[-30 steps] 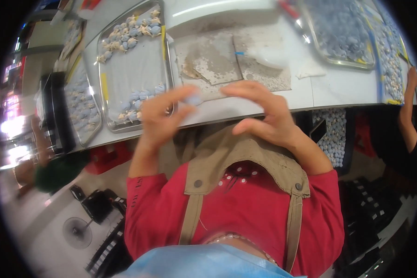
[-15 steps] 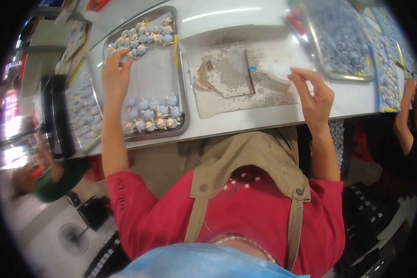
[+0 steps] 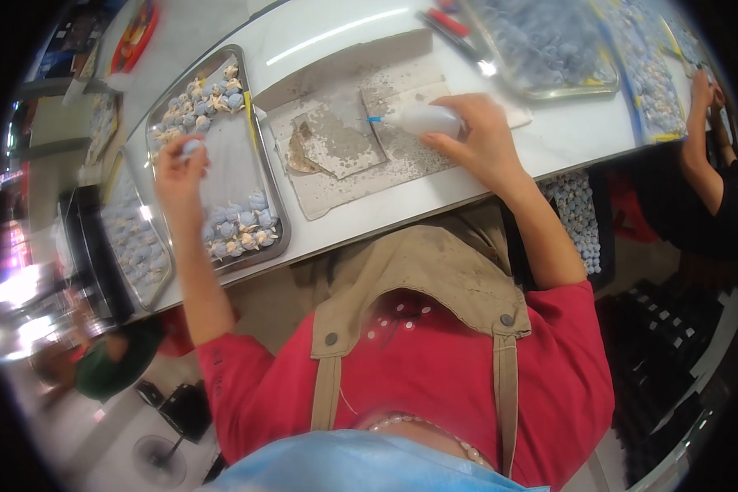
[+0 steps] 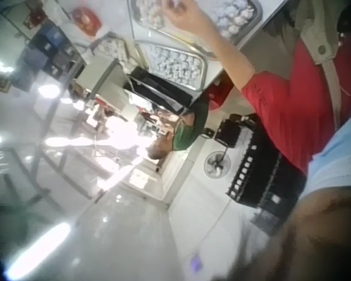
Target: The person assembles small components and toy parts by hand, applying glue from a glue bottle to join them together.
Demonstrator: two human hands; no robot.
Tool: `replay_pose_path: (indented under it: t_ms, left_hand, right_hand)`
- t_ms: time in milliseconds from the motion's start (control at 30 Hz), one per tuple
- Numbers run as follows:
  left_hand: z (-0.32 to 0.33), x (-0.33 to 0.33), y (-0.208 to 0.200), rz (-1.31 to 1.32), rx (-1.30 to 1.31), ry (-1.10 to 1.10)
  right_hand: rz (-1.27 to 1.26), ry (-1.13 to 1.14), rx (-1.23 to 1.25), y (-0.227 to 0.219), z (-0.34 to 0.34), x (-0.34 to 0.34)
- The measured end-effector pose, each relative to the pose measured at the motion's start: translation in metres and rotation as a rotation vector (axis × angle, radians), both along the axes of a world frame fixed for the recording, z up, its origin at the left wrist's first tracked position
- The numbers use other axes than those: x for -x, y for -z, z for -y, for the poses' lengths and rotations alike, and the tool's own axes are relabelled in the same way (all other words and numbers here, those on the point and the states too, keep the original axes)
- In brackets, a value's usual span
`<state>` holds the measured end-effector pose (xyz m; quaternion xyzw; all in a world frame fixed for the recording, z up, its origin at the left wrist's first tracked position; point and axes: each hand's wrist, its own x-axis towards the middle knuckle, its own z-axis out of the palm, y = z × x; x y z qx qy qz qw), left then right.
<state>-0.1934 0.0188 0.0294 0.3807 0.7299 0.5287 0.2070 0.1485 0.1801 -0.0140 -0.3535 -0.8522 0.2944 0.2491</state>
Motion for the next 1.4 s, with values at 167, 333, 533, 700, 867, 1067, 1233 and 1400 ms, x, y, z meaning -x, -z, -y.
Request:
replay_pose_path:
  t_ms: [167, 333, 533, 700, 867, 1067, 1233, 1400]
  left_hand:
    - [0.010, -0.127, 0.011, 0.619, 0.018, 0.329]
    - [0.002, -0.183, 0.030, 1.078, 0.015, 0.331]
    - [0.007, -0.191, 0.040, 1.037, 0.085, 0.335]
    - [0.007, -0.192, 0.035, 0.999, 0.010, 0.265]
    - [0.014, -0.189, 0.036, 0.931, 0.039, 0.280]
    - [0.017, -0.188, 0.038, 0.883, 0.019, 0.271]
    - [0.016, -0.186, 0.042, 0.865, 0.029, 0.272]
    - [0.019, -0.183, 0.037, 0.920, 0.021, 0.292]
  right_hand:
    - [-0.249, 0.108, 0.356, 0.002, 0.014, -0.009]
    - [-0.598, 0.174, 0.625, -0.010, 0.035, -0.021]
    - [-0.474, 0.074, 0.154, -0.026, 0.041, -0.037]
    - [-0.272, 0.018, -0.119, -0.051, 0.047, -0.033]
    - [-0.207, -0.036, -0.200, -0.061, 0.052, -0.024]
    - [-0.163, -0.077, -0.257, -0.062, 0.056, -0.015]
    - [-0.146, -0.088, -0.262, -0.060, 0.055, -0.012]
    - [-0.166, -0.088, -0.278, -0.063, 0.054, -0.010]
